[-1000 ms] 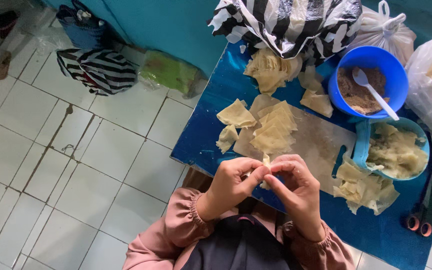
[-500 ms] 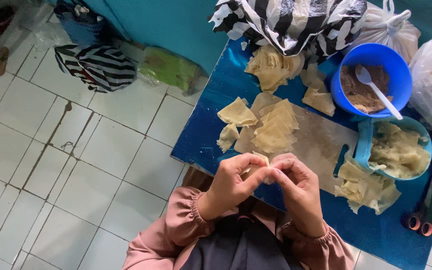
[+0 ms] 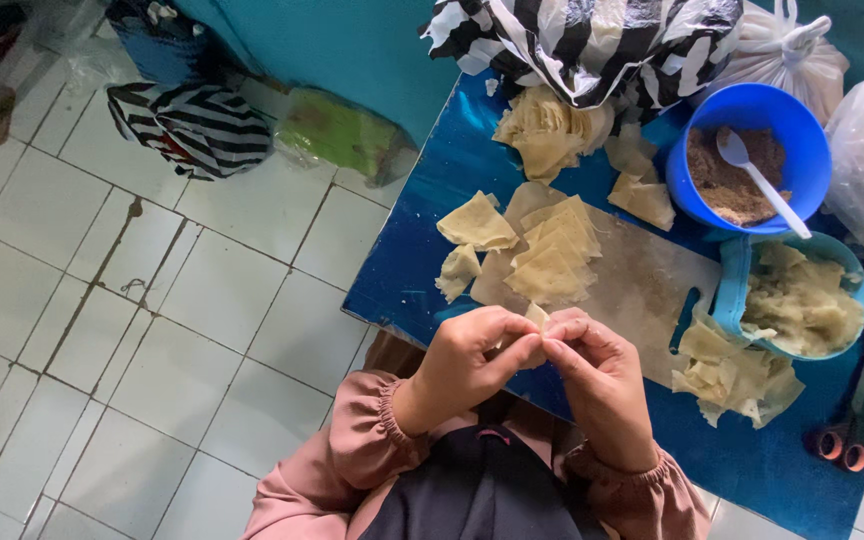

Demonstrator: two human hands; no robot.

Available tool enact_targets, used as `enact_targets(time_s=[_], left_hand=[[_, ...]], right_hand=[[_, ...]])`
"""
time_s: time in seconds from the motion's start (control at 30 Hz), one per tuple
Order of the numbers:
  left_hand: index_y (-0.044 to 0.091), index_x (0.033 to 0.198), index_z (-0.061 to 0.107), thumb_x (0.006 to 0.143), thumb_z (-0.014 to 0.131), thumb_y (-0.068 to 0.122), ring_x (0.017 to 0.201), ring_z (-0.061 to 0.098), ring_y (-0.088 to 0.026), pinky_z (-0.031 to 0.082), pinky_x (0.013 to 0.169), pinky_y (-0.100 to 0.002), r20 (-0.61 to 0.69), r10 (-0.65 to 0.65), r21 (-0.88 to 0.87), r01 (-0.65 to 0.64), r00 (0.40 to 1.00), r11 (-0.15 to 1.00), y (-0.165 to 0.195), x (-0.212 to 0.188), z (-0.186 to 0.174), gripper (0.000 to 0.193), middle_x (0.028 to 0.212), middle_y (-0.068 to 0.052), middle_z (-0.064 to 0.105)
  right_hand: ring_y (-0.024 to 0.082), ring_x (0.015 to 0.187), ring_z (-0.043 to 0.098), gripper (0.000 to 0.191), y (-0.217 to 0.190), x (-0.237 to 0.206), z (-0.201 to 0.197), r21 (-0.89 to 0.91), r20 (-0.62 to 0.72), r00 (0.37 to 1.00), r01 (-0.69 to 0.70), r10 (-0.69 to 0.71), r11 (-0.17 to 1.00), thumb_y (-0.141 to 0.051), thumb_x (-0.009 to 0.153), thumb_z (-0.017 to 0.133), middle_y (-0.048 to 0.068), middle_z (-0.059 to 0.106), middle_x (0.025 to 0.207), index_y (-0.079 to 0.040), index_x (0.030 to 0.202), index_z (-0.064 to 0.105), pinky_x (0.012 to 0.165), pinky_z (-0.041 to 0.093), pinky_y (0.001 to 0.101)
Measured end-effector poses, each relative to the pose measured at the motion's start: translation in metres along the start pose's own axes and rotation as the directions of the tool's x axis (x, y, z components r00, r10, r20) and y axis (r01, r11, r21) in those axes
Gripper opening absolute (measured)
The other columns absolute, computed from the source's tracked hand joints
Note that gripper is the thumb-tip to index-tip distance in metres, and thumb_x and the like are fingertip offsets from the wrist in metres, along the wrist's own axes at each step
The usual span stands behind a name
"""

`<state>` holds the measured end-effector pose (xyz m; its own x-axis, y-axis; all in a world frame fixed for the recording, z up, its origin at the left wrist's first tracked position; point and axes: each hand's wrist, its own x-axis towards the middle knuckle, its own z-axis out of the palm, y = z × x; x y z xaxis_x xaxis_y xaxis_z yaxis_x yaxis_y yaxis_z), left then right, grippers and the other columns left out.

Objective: The person folds thin dough sheets by hand into triangular pieces and stacks the folded pieces on a cutting board. They occasionally use a spoon to scoop brown sugar from a blue bowl onto or near the dough while continuing to fold and stack the pieces.

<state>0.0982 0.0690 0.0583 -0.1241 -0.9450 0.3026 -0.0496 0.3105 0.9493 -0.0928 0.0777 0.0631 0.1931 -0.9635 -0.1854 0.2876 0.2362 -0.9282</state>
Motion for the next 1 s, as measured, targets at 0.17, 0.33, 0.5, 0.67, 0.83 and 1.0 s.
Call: enact_targets(time_s=[0.17, 0.33, 0.5, 0.67, 0.83, 1.0], left_hand=[[0.003, 0.101, 0.068, 0.097, 0.071, 0.011, 0.080, 0.070, -0.024, 0.056, 0.069, -0.033, 0.007, -0.002, 0.044, 0.001, 1.000, 0.999, 0.004, 0.002, -0.001, 0.009, 0.090, -0.012, 0.068], [0.002, 0.103, 0.064, 0.098, 0.067, 0.011, 0.076, 0.067, -0.020, 0.055, 0.067, -0.031, -0.009, -0.047, 0.030, 0.047, 0.999, 0.998, 0.002, 0.001, 0.000, 0.011, 0.094, -0.011, 0.067], [0.002, 0.103, 0.056, 0.103, 0.060, 0.011, 0.080, 0.064, -0.009, 0.056, 0.068, -0.027, -0.028, -0.084, -0.182, 0.078, 0.996, 0.980, -0.013, -0.005, 0.006, 0.010, 0.111, -0.011, 0.069], [0.004, 0.110, 0.053, 0.109, 0.053, 0.016, 0.085, 0.056, -0.007, 0.049, 0.077, -0.024, -0.142, -0.307, -0.747, 0.102, 0.941, 0.657, -0.037, -0.007, 0.015, 0.012, 0.100, -0.005, 0.061], [0.002, 0.109, 0.057, 0.107, 0.057, 0.018, 0.071, 0.042, -0.004, 0.034, 0.064, -0.023, -0.164, -0.436, -0.779, 0.155, 0.885, 0.608, -0.050, -0.008, -0.005, 0.016, 0.080, 0.003, 0.047], [0.000, 0.109, 0.073, 0.106, 0.056, 0.029, 0.060, 0.038, -0.001, 0.029, 0.055, -0.020, 0.182, -0.476, -0.452, 0.503, 0.861, 0.737, -0.049, -0.009, -0.010, 0.034, 0.067, 0.008, 0.045]], right_hand=[[0.017, 0.104, 0.063, 0.005, 0.007, 0.002, -0.003, 0.163, -0.017, 0.998, -0.060, 0.064, 0.985, 0.000, 0.096, 0.066, 0.010, 0.065, 0.110, 0.003, 0.100, 0.064, 0.094, 0.048, 0.0293], [0.020, 0.095, 0.068, 0.009, 0.016, 0.003, -0.009, 0.333, -0.088, 0.994, -0.025, 0.058, 0.943, -0.002, 0.100, 0.062, 0.013, 0.068, 0.106, 0.003, 0.107, 0.061, 0.084, 0.055, 0.0340], [0.018, 0.098, 0.067, 0.015, 0.024, 0.006, -0.012, 0.253, -0.171, 0.985, 0.058, -0.014, 0.966, 0.003, 0.100, 0.063, 0.012, 0.068, 0.110, 0.002, 0.115, 0.061, 0.087, 0.054, 0.0298], [0.021, 0.102, 0.069, 0.021, 0.022, 0.009, -0.011, 0.424, -0.106, 0.991, -0.029, 0.082, 0.905, 0.003, 0.097, 0.061, 0.013, 0.069, 0.111, 0.001, 0.119, 0.062, 0.091, 0.055, 0.0330], [0.022, 0.104, 0.070, 0.021, 0.009, 0.010, -0.014, 0.519, -0.196, 0.980, 0.091, 0.015, 0.850, 0.001, 0.100, 0.058, 0.014, 0.070, 0.113, 0.000, 0.120, 0.062, 0.093, 0.056, 0.0339], [0.024, 0.084, 0.058, 0.015, 0.005, -0.004, 0.003, -0.570, -0.387, 0.776, 0.224, -0.498, 0.791, -0.001, 0.100, 0.068, 0.015, 0.065, 0.104, 0.004, 0.111, 0.061, 0.076, 0.046, 0.0392]])
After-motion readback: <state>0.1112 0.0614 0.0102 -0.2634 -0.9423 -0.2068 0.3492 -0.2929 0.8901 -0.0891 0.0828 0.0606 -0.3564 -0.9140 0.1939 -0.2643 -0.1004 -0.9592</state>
